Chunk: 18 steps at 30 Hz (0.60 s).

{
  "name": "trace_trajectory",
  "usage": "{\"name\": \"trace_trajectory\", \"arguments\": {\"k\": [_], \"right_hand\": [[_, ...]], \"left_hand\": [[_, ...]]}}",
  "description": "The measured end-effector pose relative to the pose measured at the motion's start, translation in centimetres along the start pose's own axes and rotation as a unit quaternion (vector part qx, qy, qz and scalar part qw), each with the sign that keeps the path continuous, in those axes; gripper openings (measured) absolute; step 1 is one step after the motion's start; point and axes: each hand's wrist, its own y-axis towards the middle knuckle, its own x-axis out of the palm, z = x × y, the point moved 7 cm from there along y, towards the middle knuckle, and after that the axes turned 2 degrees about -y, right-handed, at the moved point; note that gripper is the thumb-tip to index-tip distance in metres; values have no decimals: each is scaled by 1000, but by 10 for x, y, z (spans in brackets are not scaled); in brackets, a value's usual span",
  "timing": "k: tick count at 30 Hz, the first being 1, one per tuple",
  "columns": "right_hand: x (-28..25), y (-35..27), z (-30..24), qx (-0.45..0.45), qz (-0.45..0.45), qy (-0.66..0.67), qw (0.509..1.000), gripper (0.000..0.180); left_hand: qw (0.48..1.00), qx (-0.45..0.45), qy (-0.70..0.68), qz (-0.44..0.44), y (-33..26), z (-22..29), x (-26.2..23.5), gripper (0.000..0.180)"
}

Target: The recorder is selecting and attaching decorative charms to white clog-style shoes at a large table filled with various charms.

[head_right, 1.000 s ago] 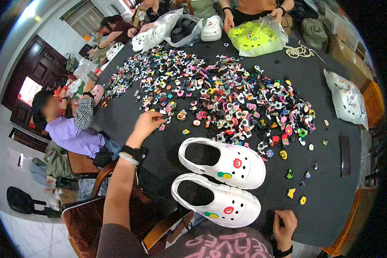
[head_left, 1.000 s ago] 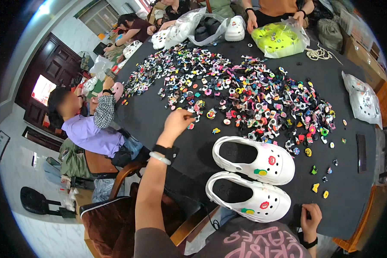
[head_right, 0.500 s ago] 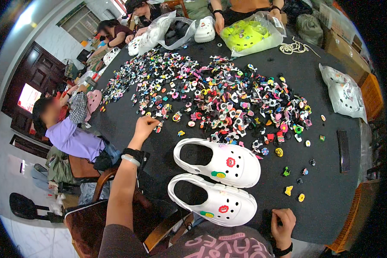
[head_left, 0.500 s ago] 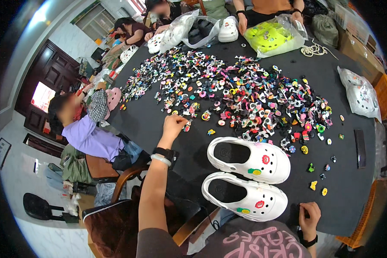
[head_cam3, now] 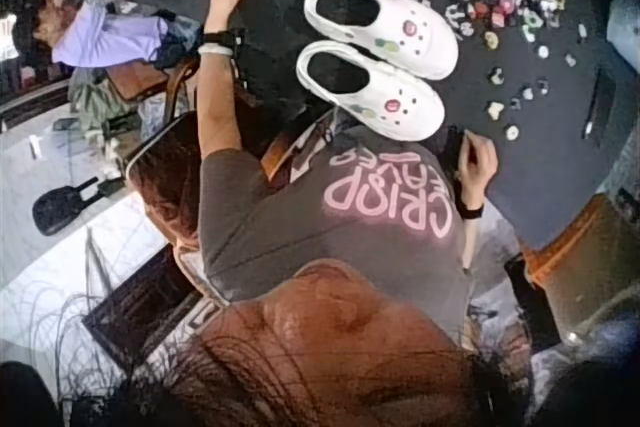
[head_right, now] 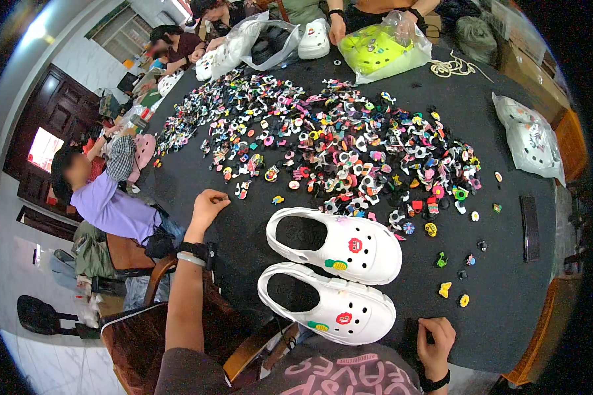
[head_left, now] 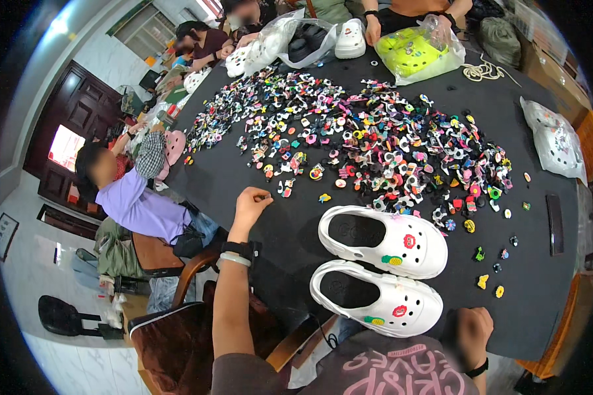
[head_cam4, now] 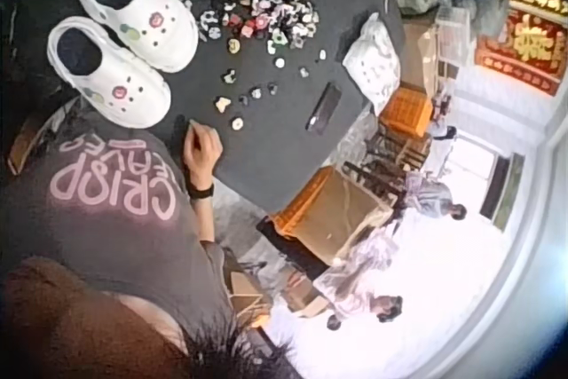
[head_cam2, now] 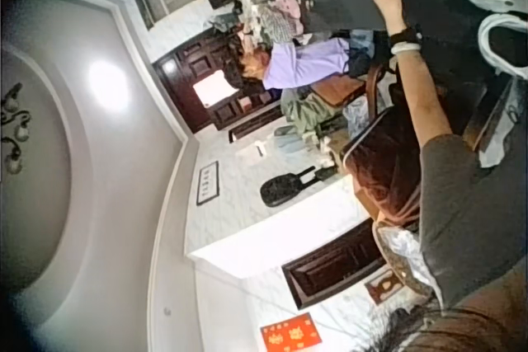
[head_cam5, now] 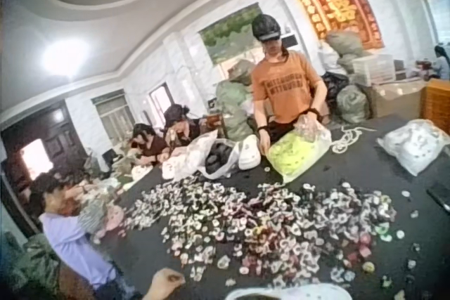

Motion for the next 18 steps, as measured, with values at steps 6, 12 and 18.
{"name": "trace_trajectory", "arguments": {"k": [6, 12, 18], "right_hand": [[4, -1, 3, 15, -12, -8, 1000, 18], [2, -2, 0, -4, -8, -17, 1000, 18], [5, 18, -35, -32, -42, 30, 998, 18]], "left_hand": [[983, -1, -137, 120, -51, 59, -7, 26], [956, 195, -137, 168, -134, 204, -56, 32], [947, 223, -185, 140, -175, 232, -57, 37]]}}
